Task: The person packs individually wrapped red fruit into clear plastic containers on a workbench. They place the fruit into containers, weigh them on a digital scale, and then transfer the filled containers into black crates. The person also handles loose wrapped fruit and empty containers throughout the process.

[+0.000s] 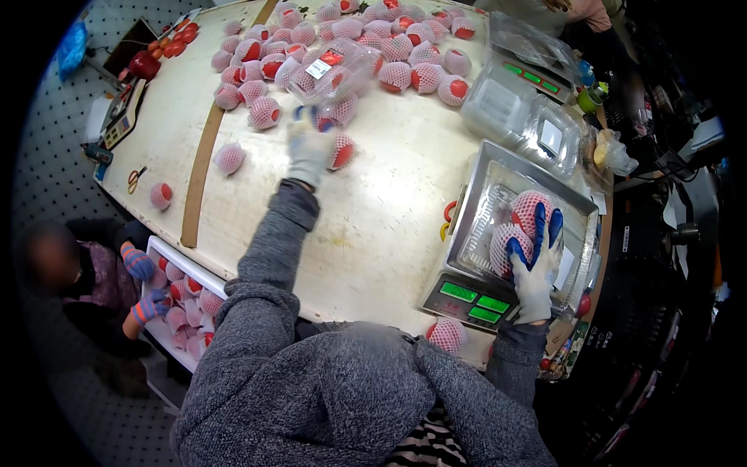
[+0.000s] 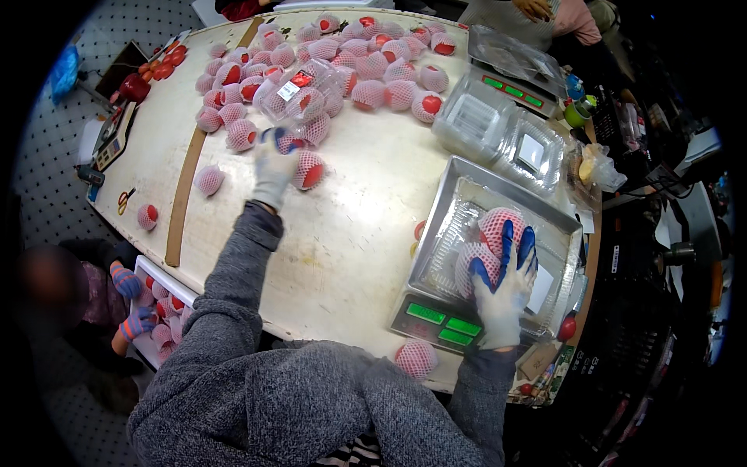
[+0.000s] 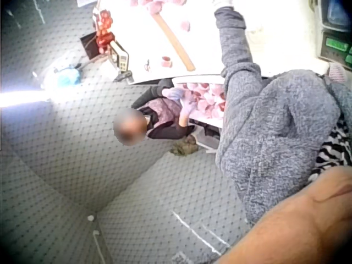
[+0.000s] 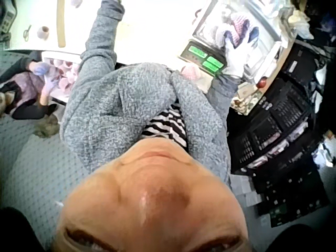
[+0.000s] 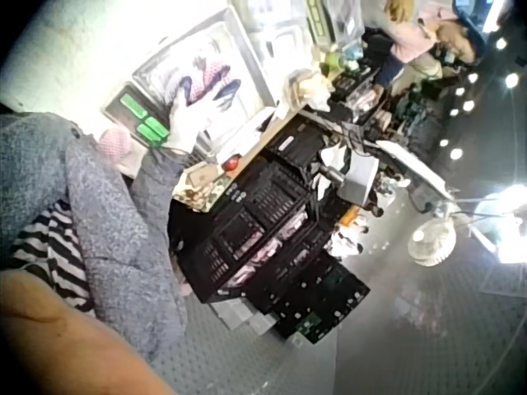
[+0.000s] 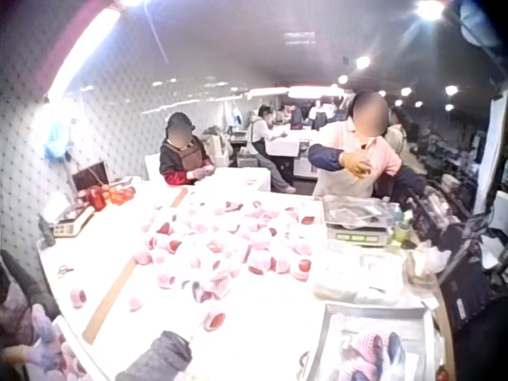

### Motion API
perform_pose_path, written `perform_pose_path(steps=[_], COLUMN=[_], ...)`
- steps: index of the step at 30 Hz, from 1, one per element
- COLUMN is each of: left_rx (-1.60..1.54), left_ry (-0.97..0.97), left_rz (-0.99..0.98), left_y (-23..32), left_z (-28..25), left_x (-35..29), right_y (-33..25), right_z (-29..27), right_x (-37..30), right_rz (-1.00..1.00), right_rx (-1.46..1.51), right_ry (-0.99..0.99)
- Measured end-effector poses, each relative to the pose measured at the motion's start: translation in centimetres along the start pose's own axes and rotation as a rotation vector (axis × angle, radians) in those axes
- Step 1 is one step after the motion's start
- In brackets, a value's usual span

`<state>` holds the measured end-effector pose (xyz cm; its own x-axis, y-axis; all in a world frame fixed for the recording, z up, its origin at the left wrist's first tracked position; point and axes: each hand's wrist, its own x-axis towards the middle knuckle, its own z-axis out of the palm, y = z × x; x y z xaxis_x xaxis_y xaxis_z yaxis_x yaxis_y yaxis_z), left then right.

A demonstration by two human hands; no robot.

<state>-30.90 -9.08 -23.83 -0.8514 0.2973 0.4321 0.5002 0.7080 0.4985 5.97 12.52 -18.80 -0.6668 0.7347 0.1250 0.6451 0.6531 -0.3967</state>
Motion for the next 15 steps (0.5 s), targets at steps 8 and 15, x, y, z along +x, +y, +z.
perform_pose_path(steps=[8,15], left_rx=[0.372,0.035], left_ry=[-0.613,-0.16], left_rz=[-0.059,-0.206], left_y=[-11.5,-12.2], left_z=[5.3,4.5], left_x=[4.4,0.0], right_y=[-1.0,0.3], right_z=[-0.1,0.6], right_x=[0.6,0.1], right_rz=[-0.131,-0.057], right_rx=[0.036,0.025], right_ry=[0.059,0.097])
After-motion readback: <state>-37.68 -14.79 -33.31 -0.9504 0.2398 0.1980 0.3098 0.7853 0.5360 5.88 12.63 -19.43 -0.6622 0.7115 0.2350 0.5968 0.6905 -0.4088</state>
